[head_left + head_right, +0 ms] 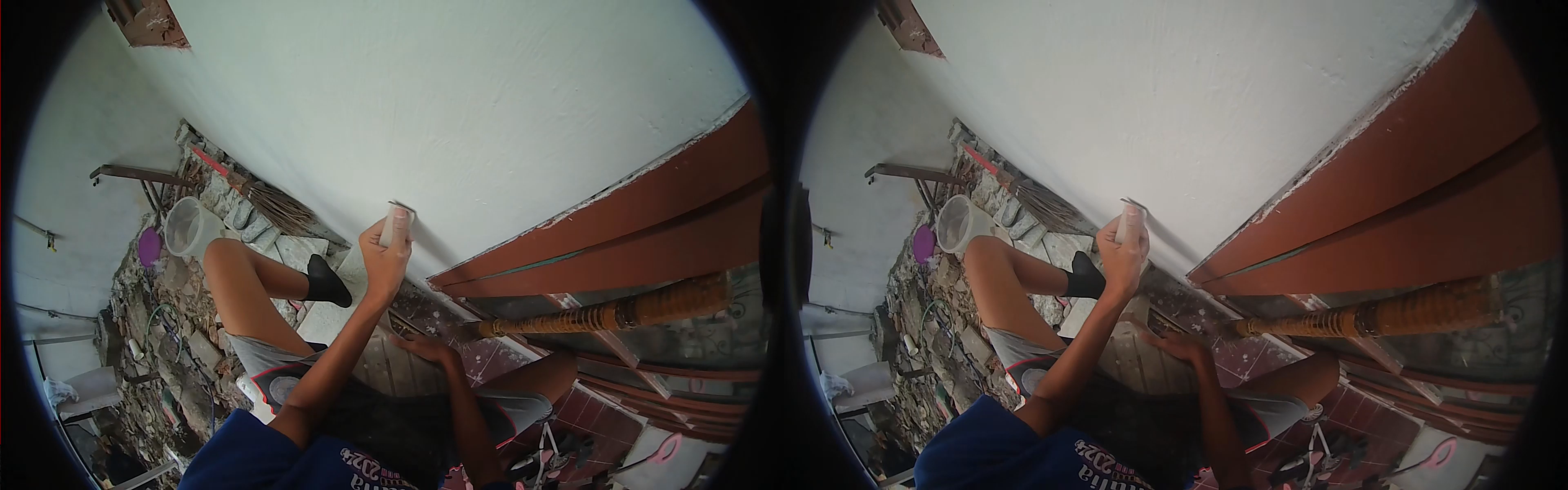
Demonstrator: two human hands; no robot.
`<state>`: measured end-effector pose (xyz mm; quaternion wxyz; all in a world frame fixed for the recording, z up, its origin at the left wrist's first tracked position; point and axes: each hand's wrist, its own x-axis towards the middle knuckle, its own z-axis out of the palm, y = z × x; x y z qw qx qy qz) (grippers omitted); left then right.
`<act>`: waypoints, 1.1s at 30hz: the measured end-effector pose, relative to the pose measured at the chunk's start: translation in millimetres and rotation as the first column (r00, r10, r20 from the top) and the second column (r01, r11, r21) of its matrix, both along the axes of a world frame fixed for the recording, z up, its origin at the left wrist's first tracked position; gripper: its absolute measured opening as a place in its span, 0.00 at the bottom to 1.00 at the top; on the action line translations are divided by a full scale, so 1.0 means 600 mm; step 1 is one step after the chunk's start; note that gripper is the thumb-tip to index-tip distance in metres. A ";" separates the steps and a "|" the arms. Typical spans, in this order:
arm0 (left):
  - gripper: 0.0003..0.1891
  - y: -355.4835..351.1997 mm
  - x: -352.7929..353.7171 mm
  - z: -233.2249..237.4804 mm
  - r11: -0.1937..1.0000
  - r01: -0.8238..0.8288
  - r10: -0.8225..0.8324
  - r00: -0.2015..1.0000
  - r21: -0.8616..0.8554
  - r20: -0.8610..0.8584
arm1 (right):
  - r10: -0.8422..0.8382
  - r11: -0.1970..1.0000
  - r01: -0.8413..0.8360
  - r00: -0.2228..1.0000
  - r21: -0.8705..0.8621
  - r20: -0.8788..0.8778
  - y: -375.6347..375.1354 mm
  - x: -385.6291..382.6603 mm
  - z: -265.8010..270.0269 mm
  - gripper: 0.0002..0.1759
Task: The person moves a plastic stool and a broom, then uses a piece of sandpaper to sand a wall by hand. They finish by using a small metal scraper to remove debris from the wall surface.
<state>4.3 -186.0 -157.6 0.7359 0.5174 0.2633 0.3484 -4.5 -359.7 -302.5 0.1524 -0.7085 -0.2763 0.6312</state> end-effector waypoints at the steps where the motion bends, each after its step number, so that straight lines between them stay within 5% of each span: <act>1: 0.21 -0.005 0.001 0.002 1.000 -0.002 0.002 1.000 0.001 0.000 | 0.014 1.000 -0.014 1.000 -0.015 -0.019 0.004 0.002 0.007 0.54; 3: 0.19 -0.032 0.006 0.006 0.987 0.032 -0.024 0.999 0.157 -0.048 | 0.024 0.999 -0.025 0.999 -0.035 -0.037 0.001 0.002 0.001 0.53; 7: 0.17 -0.061 0.000 0.008 0.958 0.196 -0.192 0.981 0.210 -0.040 | 0.000 0.999 -0.002 0.999 0.045 0.047 -0.007 -0.006 -0.028 0.54; 17: 0.20 -0.039 0.003 0.023 0.988 0.029 -0.025 0.999 0.150 -0.033 | 0.033 0.999 -0.035 0.998 -0.030 -0.055 0.004 0.003 -0.006 0.54; 20: 0.20 -0.048 0.000 0.026 0.926 0.160 -0.135 0.986 0.342 -0.097 | -0.005 0.997 0.005 1.000 0.076 0.006 -0.004 -0.006 -0.033 0.54; 26: 0.21 0.039 -0.007 0.010 0.993 -0.068 0.068 0.998 0.095 0.002 | 0.003 1.000 -0.003 1.000 0.010 0.009 -0.002 -0.001 -0.007 0.55; 33: 0.22 -0.029 0.003 0.007 0.996 0.046 -0.044 0.999 0.074 -0.031 | -0.034 0.999 0.034 0.999 -0.008 0.006 -0.005 -0.005 -0.017 0.55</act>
